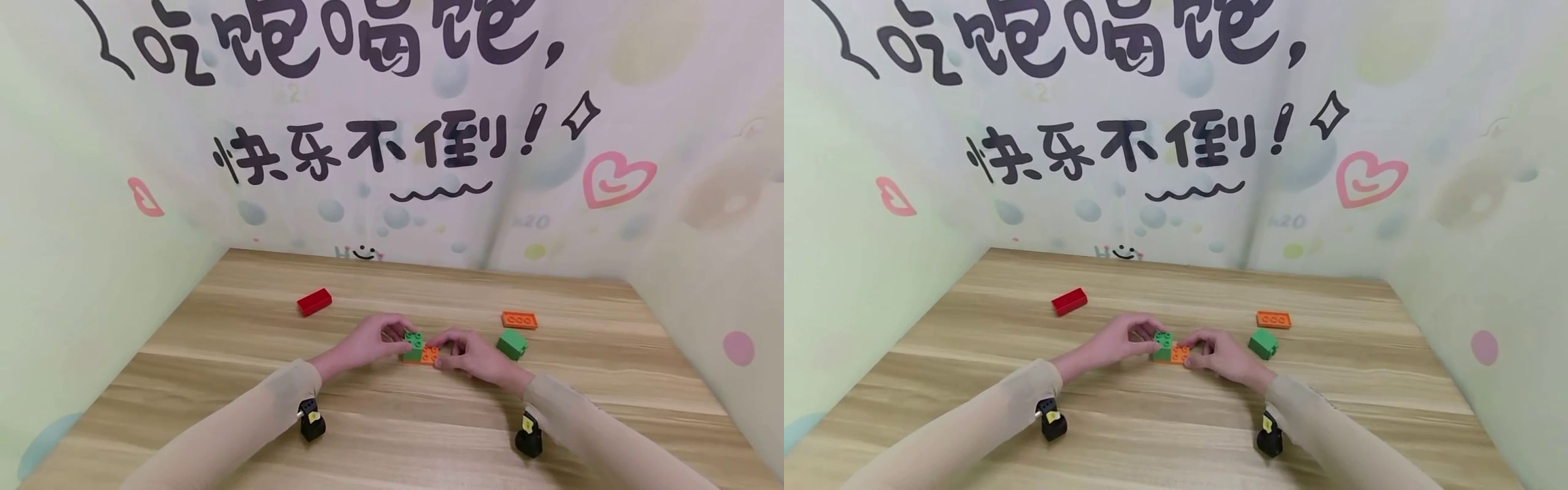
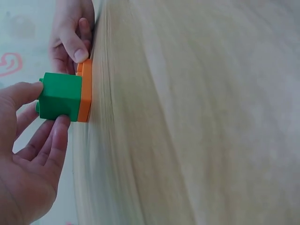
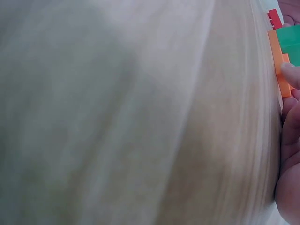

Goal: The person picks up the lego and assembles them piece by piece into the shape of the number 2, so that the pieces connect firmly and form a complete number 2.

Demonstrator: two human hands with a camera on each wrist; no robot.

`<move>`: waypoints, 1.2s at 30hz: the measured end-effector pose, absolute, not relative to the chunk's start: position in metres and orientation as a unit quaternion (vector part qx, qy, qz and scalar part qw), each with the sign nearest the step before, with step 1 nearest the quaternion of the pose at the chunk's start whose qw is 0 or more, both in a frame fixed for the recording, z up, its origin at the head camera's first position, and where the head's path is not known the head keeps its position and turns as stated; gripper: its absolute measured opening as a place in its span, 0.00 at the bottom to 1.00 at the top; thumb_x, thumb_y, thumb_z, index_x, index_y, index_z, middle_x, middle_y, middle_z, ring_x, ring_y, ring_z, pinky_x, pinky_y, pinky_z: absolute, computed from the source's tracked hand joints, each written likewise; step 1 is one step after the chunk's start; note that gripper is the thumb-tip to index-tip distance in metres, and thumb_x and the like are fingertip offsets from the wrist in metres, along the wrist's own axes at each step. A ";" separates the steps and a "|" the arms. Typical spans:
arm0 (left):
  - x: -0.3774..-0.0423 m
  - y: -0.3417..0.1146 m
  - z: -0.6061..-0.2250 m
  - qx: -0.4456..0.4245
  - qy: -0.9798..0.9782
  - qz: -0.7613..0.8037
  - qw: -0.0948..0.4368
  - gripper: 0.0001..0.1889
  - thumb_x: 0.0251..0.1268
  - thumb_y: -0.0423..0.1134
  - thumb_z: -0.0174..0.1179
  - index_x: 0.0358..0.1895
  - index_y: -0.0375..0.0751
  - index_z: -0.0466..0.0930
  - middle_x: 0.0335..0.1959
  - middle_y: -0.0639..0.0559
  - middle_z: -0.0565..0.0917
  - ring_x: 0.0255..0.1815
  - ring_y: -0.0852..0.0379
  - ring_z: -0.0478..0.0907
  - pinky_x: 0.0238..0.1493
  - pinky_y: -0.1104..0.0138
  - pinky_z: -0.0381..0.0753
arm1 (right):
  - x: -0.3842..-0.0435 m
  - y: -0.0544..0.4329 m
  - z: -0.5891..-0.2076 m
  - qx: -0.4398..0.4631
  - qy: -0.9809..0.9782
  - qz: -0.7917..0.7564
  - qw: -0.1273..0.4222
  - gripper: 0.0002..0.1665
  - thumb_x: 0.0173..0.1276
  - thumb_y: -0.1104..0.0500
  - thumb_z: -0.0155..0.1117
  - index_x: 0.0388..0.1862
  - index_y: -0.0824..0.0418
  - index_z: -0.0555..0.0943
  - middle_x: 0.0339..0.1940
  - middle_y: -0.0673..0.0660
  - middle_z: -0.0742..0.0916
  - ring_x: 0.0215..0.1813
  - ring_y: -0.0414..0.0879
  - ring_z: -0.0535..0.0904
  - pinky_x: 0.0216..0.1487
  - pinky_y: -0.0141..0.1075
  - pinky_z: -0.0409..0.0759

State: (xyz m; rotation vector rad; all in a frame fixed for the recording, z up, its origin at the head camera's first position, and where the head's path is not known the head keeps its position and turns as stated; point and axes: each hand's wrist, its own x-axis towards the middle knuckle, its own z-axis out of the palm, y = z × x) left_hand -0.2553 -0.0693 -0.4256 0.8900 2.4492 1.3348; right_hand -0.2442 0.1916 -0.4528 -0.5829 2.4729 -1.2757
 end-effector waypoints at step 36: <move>-0.260 -0.074 -0.431 0.279 0.816 0.488 0.137 0.11 0.65 0.39 0.65 0.50 0.47 0.82 0.47 0.48 0.85 0.42 0.57 0.82 0.40 0.57 0.85 | -0.246 0.191 -0.451 -0.194 0.856 -0.454 0.157 0.21 0.64 0.54 0.71 0.57 0.51 0.82 0.29 0.53 0.78 0.18 0.38 0.67 0.19 0.30 0.68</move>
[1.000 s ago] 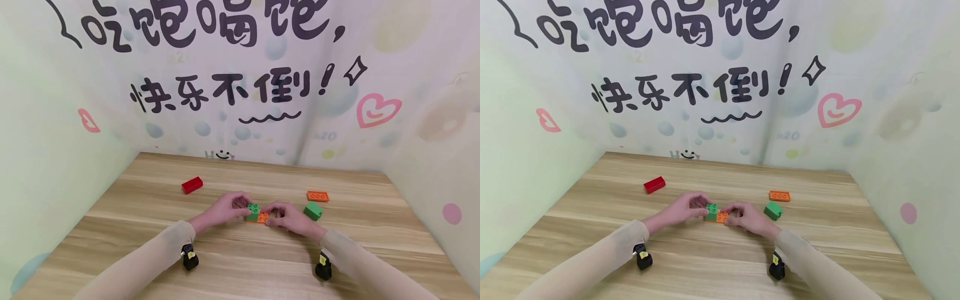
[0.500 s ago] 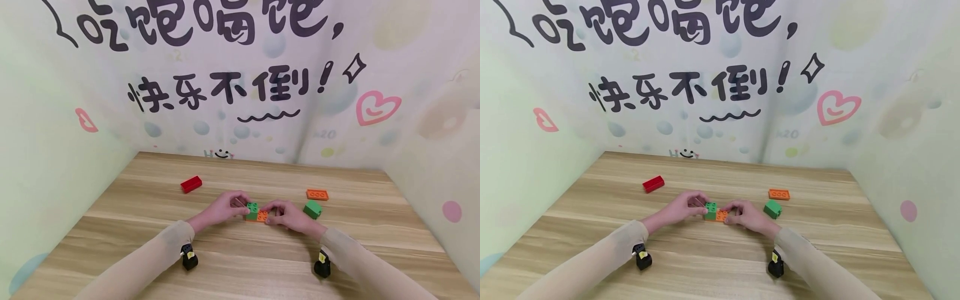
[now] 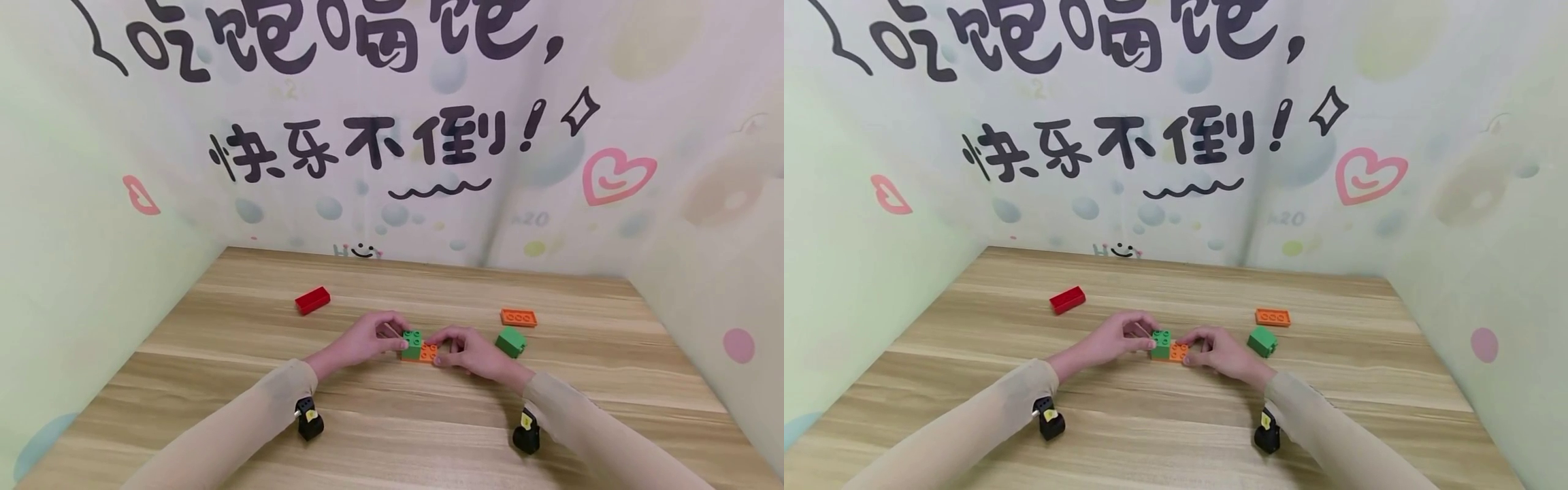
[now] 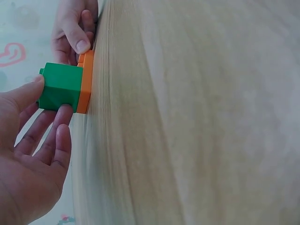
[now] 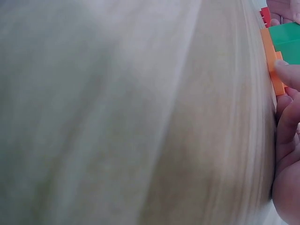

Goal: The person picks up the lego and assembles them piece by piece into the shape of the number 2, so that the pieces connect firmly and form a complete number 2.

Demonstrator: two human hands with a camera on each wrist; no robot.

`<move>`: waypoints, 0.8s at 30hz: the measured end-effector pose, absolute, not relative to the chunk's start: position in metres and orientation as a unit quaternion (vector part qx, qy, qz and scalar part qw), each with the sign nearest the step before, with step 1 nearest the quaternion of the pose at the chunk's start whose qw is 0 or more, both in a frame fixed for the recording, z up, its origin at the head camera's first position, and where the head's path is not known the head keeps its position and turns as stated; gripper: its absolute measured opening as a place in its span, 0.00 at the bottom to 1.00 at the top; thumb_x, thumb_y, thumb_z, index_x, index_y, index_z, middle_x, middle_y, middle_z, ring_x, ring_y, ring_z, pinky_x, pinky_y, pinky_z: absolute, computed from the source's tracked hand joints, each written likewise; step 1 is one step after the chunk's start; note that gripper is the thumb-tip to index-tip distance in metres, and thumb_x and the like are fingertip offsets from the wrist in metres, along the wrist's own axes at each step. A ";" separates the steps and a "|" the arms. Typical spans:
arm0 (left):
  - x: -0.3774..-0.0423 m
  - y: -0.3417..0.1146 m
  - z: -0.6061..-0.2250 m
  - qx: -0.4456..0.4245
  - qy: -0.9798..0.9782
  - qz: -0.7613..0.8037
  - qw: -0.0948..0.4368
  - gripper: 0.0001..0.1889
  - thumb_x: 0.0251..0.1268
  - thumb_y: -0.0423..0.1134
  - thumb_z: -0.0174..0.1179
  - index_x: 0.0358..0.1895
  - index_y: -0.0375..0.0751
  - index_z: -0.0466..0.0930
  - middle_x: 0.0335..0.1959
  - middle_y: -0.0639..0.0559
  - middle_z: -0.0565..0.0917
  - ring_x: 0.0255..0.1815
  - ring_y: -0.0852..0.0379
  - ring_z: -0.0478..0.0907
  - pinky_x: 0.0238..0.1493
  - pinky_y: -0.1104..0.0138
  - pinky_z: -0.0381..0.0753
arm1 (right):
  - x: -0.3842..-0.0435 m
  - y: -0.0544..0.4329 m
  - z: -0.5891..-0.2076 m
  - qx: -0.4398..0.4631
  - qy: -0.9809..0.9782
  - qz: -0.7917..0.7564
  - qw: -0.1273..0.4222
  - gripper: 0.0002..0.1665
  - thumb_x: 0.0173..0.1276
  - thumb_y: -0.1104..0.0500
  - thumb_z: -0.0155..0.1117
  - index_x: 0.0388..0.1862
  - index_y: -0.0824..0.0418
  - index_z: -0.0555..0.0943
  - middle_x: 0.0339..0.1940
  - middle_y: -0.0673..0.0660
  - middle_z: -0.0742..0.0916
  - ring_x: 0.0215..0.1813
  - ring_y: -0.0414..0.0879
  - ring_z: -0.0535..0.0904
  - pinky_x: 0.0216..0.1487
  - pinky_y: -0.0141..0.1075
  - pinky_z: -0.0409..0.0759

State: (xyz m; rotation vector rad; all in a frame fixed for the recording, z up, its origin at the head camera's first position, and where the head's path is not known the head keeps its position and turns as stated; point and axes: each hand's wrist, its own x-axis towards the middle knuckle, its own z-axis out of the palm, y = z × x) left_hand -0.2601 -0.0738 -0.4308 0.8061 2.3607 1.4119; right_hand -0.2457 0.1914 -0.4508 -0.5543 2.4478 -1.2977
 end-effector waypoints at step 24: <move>-0.259 -0.073 -0.427 0.268 0.815 0.491 0.150 0.13 0.65 0.39 0.65 0.52 0.45 0.82 0.47 0.46 0.85 0.39 0.59 0.82 0.39 0.57 0.85 | -0.246 0.192 -0.452 -0.193 0.855 -0.453 0.160 0.21 0.65 0.55 0.71 0.56 0.53 0.82 0.25 0.52 0.76 0.16 0.37 0.65 0.17 0.29 0.67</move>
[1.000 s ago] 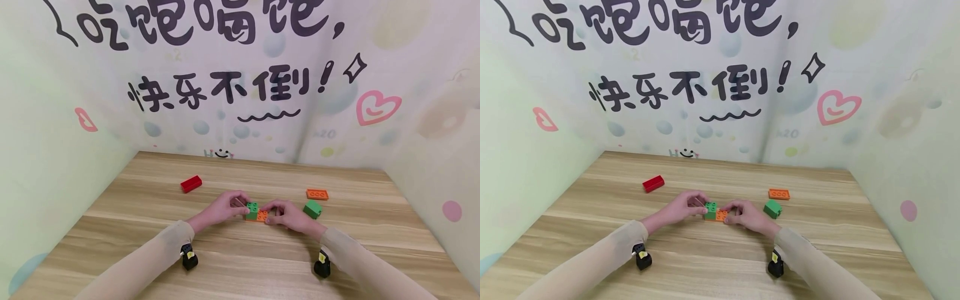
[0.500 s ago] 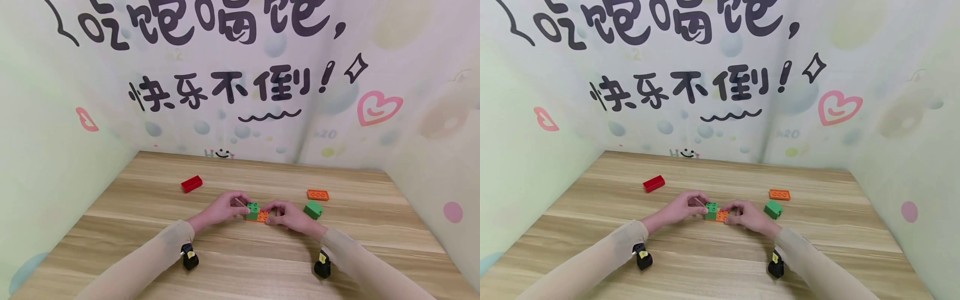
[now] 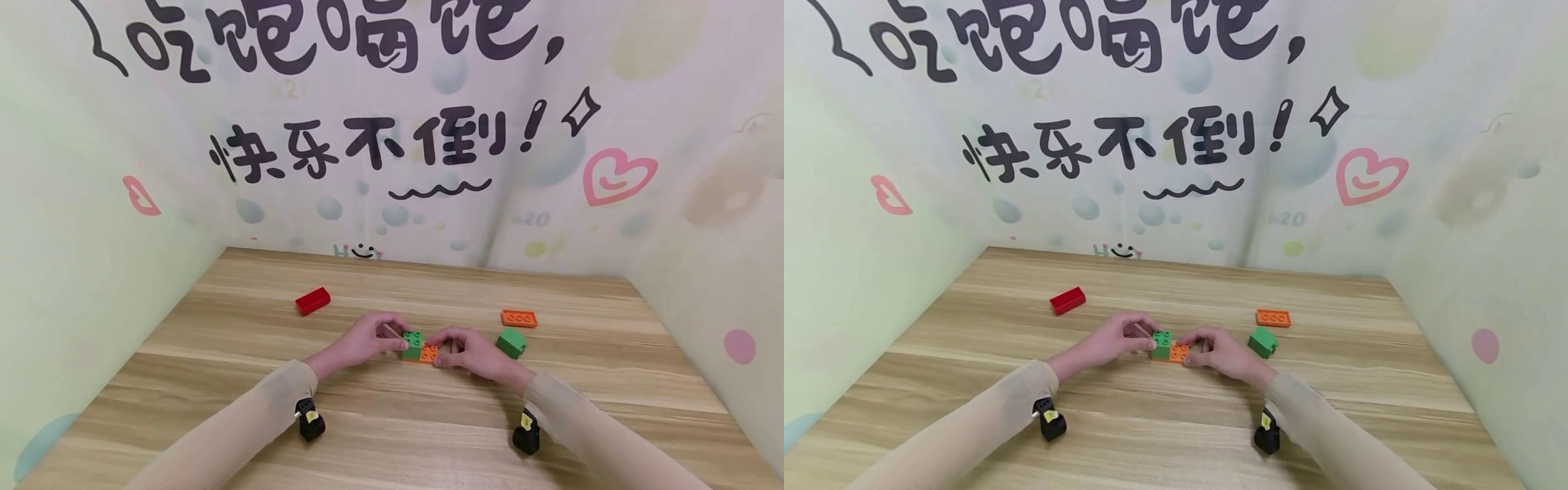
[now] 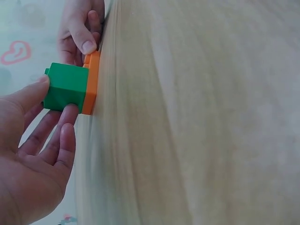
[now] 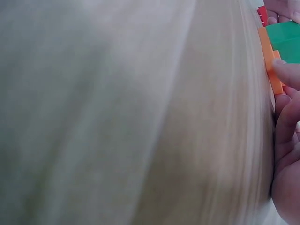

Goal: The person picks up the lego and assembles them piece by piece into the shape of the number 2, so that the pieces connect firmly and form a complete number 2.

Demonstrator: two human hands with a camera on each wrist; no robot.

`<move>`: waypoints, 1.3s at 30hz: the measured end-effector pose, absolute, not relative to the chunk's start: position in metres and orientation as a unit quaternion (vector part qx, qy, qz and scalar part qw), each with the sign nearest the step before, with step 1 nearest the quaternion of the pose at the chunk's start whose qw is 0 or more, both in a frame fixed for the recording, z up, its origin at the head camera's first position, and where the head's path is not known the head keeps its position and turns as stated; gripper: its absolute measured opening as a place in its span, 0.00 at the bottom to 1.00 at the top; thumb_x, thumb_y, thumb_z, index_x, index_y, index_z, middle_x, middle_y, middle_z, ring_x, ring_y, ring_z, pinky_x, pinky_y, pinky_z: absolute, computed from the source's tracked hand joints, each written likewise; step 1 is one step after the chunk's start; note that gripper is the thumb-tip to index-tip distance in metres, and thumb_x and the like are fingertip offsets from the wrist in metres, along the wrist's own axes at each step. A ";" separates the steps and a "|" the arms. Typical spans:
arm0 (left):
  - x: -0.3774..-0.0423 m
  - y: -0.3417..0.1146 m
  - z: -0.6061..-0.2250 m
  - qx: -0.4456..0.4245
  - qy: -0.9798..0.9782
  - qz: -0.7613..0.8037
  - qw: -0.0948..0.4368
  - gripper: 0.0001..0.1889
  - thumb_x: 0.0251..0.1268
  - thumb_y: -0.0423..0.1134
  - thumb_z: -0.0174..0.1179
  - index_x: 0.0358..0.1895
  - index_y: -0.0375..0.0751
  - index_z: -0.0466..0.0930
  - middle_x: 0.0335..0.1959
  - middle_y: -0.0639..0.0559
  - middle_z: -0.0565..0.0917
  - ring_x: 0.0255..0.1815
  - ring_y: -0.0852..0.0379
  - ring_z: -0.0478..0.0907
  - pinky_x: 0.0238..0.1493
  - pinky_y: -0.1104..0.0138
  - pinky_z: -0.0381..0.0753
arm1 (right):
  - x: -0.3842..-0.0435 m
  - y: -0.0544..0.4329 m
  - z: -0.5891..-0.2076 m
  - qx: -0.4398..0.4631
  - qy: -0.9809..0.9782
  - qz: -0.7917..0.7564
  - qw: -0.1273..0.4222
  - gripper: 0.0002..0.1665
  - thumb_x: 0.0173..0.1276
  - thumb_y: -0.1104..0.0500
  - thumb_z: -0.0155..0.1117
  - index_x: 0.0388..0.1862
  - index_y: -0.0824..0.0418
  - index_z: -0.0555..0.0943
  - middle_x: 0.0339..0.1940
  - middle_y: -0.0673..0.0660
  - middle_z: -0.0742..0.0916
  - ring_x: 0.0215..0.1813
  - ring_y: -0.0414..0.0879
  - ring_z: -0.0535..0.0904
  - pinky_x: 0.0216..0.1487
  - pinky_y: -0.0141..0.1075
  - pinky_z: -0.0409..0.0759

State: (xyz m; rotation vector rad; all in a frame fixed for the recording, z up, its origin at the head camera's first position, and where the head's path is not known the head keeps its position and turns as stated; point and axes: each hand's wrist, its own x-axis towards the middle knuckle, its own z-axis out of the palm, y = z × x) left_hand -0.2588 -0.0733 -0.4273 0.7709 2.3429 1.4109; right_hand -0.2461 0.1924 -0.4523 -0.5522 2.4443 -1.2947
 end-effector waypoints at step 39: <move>-0.298 -0.157 -0.385 0.283 0.871 0.401 0.009 0.19 0.66 0.36 0.64 0.59 0.40 0.77 0.54 0.43 0.84 0.52 0.48 0.83 0.55 0.55 0.82 | -0.247 0.194 -0.452 -0.191 0.854 -0.453 0.169 0.20 0.64 0.51 0.71 0.55 0.47 0.83 0.23 0.50 0.77 0.17 0.38 0.66 0.19 0.30 0.69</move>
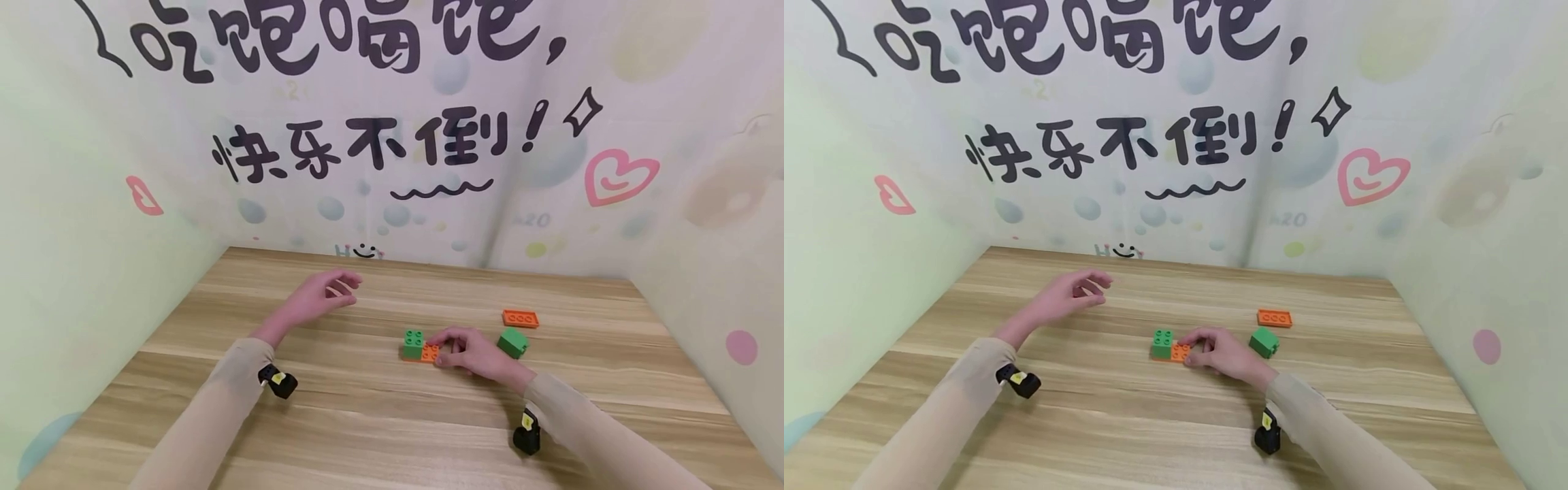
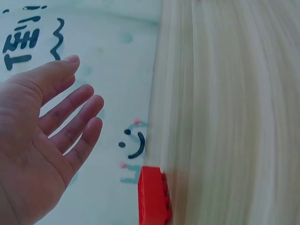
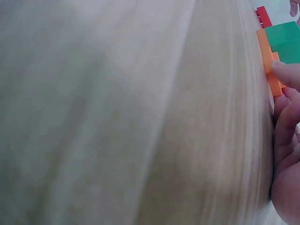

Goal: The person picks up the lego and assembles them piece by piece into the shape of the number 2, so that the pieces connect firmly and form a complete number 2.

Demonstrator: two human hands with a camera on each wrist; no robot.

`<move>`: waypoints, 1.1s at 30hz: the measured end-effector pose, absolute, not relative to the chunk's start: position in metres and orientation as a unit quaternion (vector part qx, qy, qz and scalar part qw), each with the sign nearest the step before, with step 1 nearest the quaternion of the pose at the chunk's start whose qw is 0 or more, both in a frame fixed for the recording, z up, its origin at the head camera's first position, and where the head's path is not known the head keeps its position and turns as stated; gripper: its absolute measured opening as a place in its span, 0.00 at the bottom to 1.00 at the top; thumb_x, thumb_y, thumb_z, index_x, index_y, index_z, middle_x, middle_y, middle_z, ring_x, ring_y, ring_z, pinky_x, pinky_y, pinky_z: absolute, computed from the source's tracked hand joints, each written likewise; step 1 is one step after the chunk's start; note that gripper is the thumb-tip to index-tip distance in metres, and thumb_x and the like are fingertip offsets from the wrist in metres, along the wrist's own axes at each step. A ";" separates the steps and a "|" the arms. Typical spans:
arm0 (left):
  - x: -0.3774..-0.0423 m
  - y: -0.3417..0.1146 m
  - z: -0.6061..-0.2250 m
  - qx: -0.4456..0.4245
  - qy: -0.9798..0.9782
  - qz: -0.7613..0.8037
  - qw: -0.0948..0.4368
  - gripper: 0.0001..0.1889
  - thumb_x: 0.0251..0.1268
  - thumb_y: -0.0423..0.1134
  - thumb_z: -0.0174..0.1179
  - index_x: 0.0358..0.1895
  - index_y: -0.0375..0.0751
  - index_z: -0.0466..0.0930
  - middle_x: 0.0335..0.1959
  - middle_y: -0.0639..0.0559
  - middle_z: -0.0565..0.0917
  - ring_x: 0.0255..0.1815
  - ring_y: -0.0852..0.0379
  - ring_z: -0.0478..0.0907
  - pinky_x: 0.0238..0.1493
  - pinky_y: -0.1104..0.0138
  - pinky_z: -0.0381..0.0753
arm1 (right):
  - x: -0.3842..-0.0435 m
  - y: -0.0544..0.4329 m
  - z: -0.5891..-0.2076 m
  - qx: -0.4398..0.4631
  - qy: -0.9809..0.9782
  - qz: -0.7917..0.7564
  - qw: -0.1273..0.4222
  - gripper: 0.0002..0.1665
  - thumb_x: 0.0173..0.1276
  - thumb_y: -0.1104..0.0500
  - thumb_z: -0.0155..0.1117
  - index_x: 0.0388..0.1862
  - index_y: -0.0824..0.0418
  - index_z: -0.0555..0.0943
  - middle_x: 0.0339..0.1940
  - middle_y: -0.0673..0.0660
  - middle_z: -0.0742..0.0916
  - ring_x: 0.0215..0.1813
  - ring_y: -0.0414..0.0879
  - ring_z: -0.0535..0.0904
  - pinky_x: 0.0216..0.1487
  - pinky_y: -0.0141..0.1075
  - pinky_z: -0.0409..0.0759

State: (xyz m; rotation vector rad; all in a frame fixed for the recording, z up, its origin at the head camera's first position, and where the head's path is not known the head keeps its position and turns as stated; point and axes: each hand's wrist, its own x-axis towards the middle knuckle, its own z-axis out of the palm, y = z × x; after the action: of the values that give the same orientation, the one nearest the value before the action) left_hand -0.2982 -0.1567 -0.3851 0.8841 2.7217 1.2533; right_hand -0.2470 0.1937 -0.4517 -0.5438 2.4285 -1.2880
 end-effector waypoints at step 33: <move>-0.333 -0.204 -0.417 0.194 0.946 0.259 -0.021 0.20 0.67 0.40 0.62 0.60 0.38 0.78 0.57 0.37 0.78 0.59 0.37 0.76 0.62 0.45 0.75 | -0.247 0.194 -0.452 -0.202 0.855 -0.450 0.161 0.19 0.65 0.52 0.70 0.55 0.48 0.83 0.24 0.51 0.78 0.17 0.38 0.66 0.18 0.30 0.69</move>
State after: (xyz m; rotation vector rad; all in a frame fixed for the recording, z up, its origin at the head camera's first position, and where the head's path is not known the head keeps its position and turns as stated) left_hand -0.3328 -0.2038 -0.4172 0.6186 3.0126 0.8234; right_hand -0.2467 0.1940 -0.4522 -0.5763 2.4417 -1.2854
